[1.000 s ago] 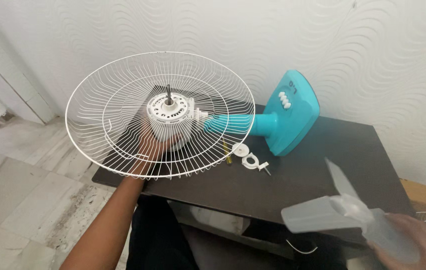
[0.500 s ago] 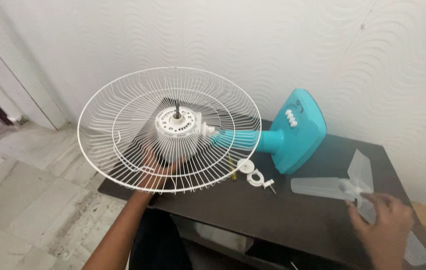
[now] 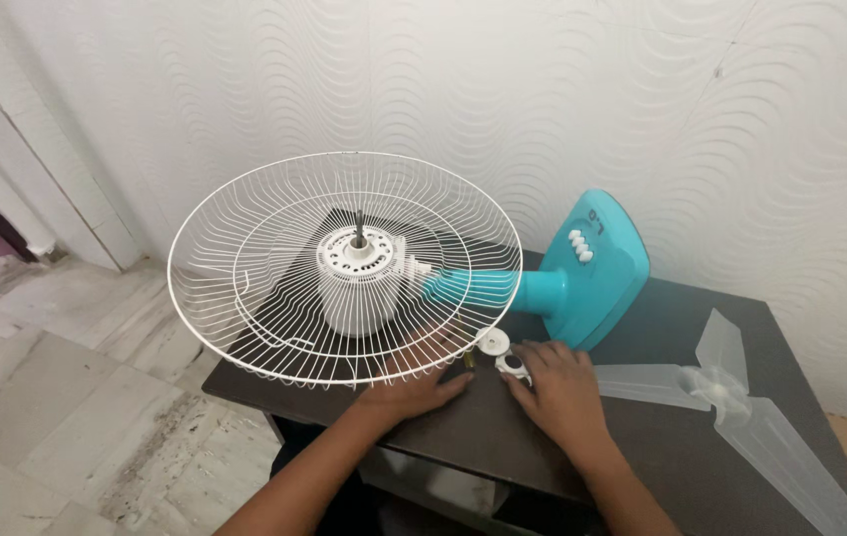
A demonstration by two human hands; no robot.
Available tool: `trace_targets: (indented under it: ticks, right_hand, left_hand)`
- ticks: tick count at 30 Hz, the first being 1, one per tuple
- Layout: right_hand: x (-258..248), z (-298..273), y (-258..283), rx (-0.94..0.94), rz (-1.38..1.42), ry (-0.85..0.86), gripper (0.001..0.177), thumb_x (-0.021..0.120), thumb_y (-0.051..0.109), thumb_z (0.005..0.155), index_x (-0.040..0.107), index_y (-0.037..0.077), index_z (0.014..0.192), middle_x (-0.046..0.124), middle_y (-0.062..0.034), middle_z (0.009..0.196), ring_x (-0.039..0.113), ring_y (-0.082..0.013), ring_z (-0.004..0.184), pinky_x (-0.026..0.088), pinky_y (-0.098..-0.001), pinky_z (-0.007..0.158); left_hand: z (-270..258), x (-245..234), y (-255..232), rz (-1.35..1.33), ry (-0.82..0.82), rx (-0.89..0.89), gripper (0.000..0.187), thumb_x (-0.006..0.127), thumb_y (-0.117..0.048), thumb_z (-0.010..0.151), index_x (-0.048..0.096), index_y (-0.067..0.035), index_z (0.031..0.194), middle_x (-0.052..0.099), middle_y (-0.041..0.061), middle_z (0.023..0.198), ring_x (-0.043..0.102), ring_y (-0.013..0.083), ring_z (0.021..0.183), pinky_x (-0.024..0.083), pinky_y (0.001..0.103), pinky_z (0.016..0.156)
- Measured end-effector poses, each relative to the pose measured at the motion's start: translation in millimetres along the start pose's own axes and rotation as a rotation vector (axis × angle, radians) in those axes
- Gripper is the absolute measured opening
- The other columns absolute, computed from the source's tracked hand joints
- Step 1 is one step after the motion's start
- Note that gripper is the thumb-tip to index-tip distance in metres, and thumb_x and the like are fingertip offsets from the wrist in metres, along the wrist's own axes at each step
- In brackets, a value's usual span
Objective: The person assembles a table fan on a dark table. They attach the white motor housing to the teal base, secure it with a screwdriver, then install the fan blades and front grille.
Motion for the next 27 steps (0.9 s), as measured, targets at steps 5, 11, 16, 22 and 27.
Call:
trace_targets:
  ticks: [5, 11, 16, 22, 27]
  right_hand:
    - [11.5, -6.2, -5.8, 0.037, 0.113, -0.091, 0.025, 0.077, 0.027, 0.083, 0.076, 0.007, 0.097, 0.073, -0.0106, 0.111, 0.065, -0.0332, 0.104, 0.048, -0.0476, 0.086]
    - [6.5, -17.9, -8.7, 0.117, 0.24, -0.19, 0.022, 0.08, 0.019, 0.082, 0.075, 0.001, 0.095, 0.07, -0.016, 0.116, 0.067, -0.035, 0.106, 0.053, -0.0442, 0.089]
    - [4.3, -19.3, -1.1, 0.174, 0.312, -0.337, 0.019, 0.083, 0.015, 0.084, 0.076, 0.001, 0.096, 0.069, -0.0158, 0.116, 0.071, -0.0303, 0.099, 0.056, -0.0383, 0.08]
    - [-28.8, -11.2, 18.1, 0.089, 0.338, -0.487, 0.019, 0.085, 0.006, 0.083, 0.074, 0.001, 0.098, 0.069, -0.0144, 0.119, 0.072, -0.0261, 0.104, 0.057, -0.0368, 0.086]
    - [-65.8, 24.9, 37.3, 0.006, 0.374, -0.508, 0.02, 0.084, 0.007, 0.082, 0.073, 0.001, 0.098, 0.068, -0.0157, 0.121, 0.072, -0.0252, 0.107, 0.059, -0.0347, 0.089]
  left_hand:
    - [26.9, 21.7, -4.3, -0.059, 0.025, 0.141, 0.055, 0.07, -0.038, 0.093, 0.057, -0.015, 0.141, 0.062, 0.017, 0.133, 0.06, 0.036, 0.123, 0.047, 0.051, 0.105]
    - [26.4, 33.2, -5.8, -0.236, 0.074, 0.069, 0.052, 0.067, -0.034, 0.096, 0.055, -0.014, 0.143, 0.063, 0.017, 0.133, 0.063, 0.0337, 0.118, 0.05, 0.046, 0.101]
    - [16.3, 15.1, -14.0, -0.131, 0.075, 0.069, 0.061, 0.068, -0.035, 0.096, 0.048, -0.014, 0.15, 0.059, 0.016, 0.141, 0.058, 0.0342, 0.127, 0.047, 0.047, 0.107]
    - [-15.6, -48.4, -74.8, -0.087, 0.124, 0.265, 0.075, 0.071, -0.031, 0.091, 0.039, -0.004, 0.153, 0.041, 0.02, 0.158, 0.041, 0.0408, 0.147, 0.038, 0.051, 0.118]
    - [-54.2, -164.6, -117.4, -0.52, 0.226, 0.467, 0.031, 0.064, -0.01, 0.099, 0.066, -0.006, 0.129, 0.072, 0.013, 0.127, 0.072, 0.0298, 0.113, 0.059, 0.041, 0.09]
Point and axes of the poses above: each hand's wrist, its own z-axis towards the middle knuckle, its own x-axis out of the palm, y = z × x, the point moved 2 cm from there along z, towards the middle knuckle
